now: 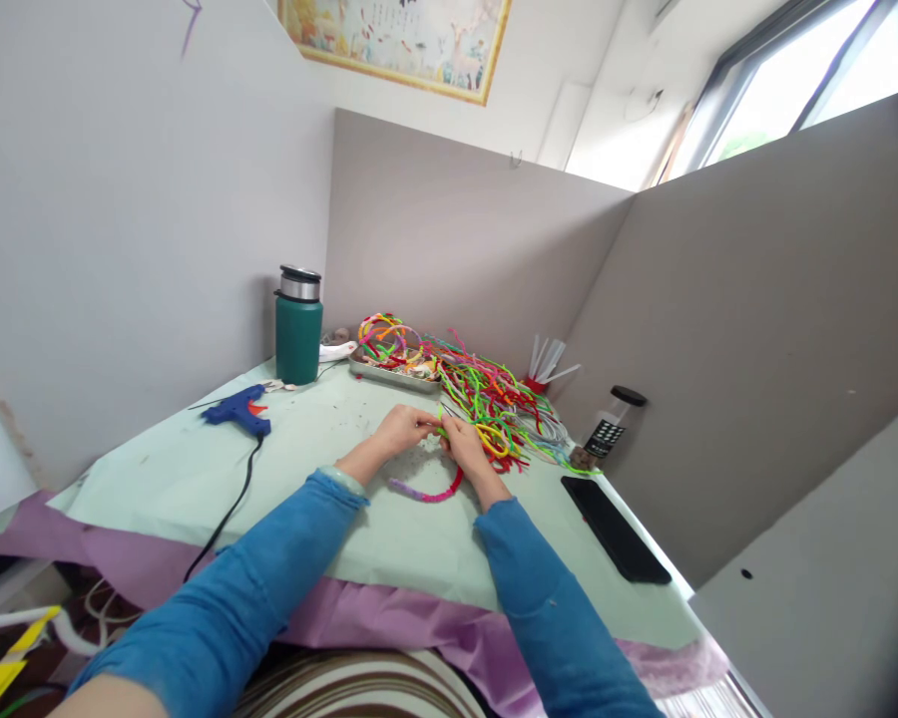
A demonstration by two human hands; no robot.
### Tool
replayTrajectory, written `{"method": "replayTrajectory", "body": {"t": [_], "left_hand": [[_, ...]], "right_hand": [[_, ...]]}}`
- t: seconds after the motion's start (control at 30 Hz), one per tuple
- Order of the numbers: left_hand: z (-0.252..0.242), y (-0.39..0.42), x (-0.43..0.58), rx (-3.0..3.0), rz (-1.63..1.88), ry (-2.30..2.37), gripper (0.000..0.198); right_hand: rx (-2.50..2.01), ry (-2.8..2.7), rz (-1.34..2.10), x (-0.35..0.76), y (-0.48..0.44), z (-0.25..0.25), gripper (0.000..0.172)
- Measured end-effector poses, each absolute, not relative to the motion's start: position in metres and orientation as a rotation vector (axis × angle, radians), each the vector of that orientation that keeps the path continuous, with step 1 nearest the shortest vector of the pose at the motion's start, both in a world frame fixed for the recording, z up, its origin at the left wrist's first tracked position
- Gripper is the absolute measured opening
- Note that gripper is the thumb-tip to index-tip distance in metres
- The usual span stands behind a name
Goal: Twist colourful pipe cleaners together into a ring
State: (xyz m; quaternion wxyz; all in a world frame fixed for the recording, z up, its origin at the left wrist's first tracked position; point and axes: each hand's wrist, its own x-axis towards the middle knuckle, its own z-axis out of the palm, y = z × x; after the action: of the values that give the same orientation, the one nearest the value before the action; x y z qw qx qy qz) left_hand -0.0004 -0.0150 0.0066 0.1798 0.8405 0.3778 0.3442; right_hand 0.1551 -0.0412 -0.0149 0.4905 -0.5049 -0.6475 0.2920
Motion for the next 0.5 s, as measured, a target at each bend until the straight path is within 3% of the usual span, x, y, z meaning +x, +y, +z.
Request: {"method": "replayTrajectory", "body": {"t": [0.5], "left_hand": [[0.0039,-0.0123,-0.0007,2.413,0.980,1.091,0.025]], "right_hand": [[-1.231,-1.606,0.673,0.1550,-0.0427,-0.0156,0.047]]}}
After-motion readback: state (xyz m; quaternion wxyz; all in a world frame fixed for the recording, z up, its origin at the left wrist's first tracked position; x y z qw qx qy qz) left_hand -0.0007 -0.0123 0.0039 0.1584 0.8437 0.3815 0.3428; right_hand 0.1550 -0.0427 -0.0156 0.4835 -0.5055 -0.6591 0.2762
